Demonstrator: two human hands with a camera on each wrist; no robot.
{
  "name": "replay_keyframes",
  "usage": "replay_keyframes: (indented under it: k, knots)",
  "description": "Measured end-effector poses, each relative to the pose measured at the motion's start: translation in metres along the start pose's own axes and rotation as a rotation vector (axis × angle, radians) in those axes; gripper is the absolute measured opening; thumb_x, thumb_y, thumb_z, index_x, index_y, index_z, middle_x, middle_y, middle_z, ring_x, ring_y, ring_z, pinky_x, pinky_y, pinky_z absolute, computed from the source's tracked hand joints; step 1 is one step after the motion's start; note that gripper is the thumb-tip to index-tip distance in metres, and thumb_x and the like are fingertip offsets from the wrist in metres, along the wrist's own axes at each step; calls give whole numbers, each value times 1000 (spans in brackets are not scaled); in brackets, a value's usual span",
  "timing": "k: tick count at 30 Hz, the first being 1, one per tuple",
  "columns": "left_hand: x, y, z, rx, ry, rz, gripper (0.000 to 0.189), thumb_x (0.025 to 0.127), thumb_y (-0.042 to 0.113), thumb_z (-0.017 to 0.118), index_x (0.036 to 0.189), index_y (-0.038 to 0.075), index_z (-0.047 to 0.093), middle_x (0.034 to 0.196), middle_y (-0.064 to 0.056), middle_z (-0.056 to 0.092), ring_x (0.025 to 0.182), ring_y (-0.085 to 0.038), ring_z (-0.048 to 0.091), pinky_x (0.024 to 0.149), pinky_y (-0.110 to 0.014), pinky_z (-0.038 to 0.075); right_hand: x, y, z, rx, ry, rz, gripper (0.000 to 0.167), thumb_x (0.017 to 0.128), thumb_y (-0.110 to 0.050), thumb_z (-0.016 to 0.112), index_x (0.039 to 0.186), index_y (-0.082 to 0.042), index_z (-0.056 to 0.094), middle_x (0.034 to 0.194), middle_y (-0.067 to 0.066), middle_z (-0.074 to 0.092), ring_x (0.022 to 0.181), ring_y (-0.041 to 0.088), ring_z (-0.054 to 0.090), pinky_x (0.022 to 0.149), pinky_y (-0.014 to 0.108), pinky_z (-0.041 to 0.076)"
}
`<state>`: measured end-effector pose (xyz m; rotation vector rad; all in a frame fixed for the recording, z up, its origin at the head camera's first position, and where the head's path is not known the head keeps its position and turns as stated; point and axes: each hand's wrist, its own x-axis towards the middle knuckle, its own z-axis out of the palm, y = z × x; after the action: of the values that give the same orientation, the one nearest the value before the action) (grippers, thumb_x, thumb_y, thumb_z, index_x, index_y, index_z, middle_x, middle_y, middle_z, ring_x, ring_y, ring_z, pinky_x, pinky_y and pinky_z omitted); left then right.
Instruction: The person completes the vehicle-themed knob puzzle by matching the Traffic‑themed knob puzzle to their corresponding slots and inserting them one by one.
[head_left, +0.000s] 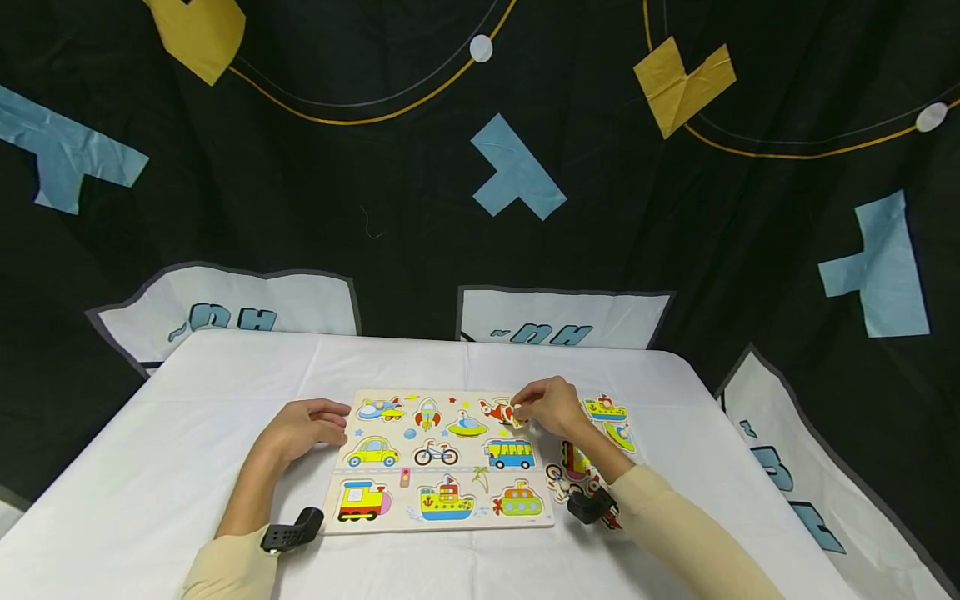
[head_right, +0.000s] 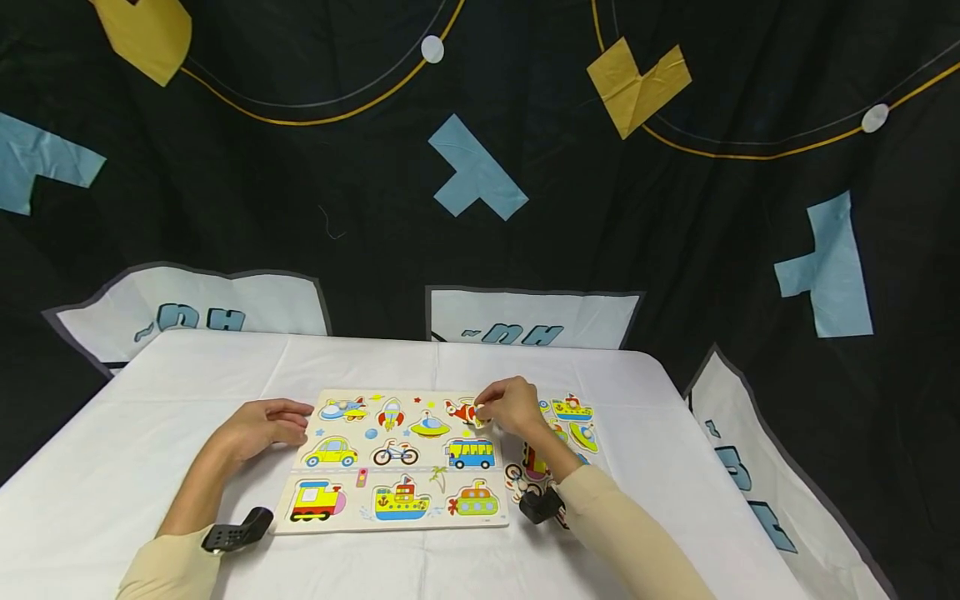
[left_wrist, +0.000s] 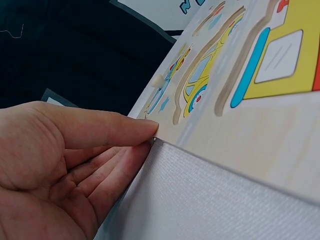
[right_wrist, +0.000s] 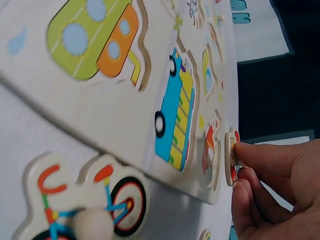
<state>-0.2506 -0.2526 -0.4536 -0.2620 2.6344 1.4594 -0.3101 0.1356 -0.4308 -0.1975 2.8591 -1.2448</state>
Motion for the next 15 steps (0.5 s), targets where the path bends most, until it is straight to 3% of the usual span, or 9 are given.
replay_keyframes:
  k: [15]
  knots:
    - [1,-1,0,-9,3,-8,52,79,9,80,129,1,65,98,-6,74,95,-22,63,90,-42,45,11,-21,23,-10,-25,-46,11,79,-15,84,88,-12,81,77,-2,75,70,12,60,62,26,44]
